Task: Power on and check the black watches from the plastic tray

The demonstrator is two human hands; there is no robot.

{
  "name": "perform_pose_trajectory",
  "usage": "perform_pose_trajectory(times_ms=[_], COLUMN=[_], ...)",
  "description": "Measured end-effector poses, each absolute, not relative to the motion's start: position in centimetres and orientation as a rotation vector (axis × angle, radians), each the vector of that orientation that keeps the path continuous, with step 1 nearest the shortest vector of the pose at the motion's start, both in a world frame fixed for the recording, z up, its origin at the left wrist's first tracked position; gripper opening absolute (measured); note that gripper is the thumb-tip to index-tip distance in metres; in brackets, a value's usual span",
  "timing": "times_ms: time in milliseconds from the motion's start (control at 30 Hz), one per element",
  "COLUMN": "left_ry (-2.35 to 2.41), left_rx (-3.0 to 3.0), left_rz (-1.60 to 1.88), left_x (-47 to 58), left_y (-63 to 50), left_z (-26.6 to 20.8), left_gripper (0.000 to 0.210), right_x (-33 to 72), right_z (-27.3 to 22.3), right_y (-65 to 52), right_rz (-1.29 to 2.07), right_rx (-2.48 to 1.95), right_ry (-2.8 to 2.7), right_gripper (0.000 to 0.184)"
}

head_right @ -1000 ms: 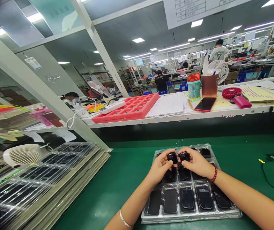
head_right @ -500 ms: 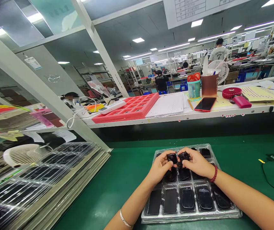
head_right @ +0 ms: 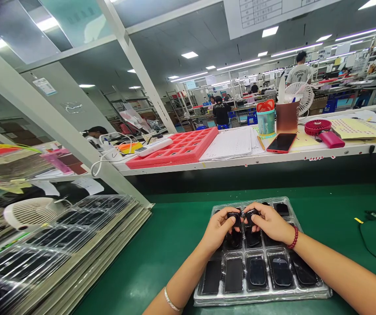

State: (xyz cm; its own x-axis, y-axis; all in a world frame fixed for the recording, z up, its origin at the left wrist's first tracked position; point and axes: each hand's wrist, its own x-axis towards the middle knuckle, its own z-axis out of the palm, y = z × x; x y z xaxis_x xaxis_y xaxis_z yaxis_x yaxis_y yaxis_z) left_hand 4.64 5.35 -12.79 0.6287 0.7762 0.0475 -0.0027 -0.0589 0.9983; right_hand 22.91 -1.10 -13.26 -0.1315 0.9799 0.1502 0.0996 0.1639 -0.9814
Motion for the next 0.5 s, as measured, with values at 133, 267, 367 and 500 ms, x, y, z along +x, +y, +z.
perform_pose_trajectory(times_ms=[133, 267, 367, 500], left_ry=[0.662, 0.661, 0.66, 0.67], left_rx=[1.494, 1.496, 1.484, 1.496], left_rz=[0.741, 0.731, 0.718, 0.696], left_x=[4.7, 4.72, 4.69, 4.71], left_y=[5.07, 4.91, 5.04, 5.35], left_z=[-12.43, -12.28, -12.58, -13.12], left_gripper=[0.027, 0.022, 0.031, 0.039], right_x=[22.89, 22.86, 22.78, 22.63], right_z=[-13.09, -12.94, -12.95, -12.97], right_y=[-1.08, -1.08, -1.08, -1.06], right_rz=[1.121, 1.157, 1.122, 1.105], right_rx=[-1.103, -1.095, -1.107, -1.074], right_ry=[-1.477, -1.468, -1.467, -1.476], right_gripper=[0.024, 0.019, 0.023, 0.029])
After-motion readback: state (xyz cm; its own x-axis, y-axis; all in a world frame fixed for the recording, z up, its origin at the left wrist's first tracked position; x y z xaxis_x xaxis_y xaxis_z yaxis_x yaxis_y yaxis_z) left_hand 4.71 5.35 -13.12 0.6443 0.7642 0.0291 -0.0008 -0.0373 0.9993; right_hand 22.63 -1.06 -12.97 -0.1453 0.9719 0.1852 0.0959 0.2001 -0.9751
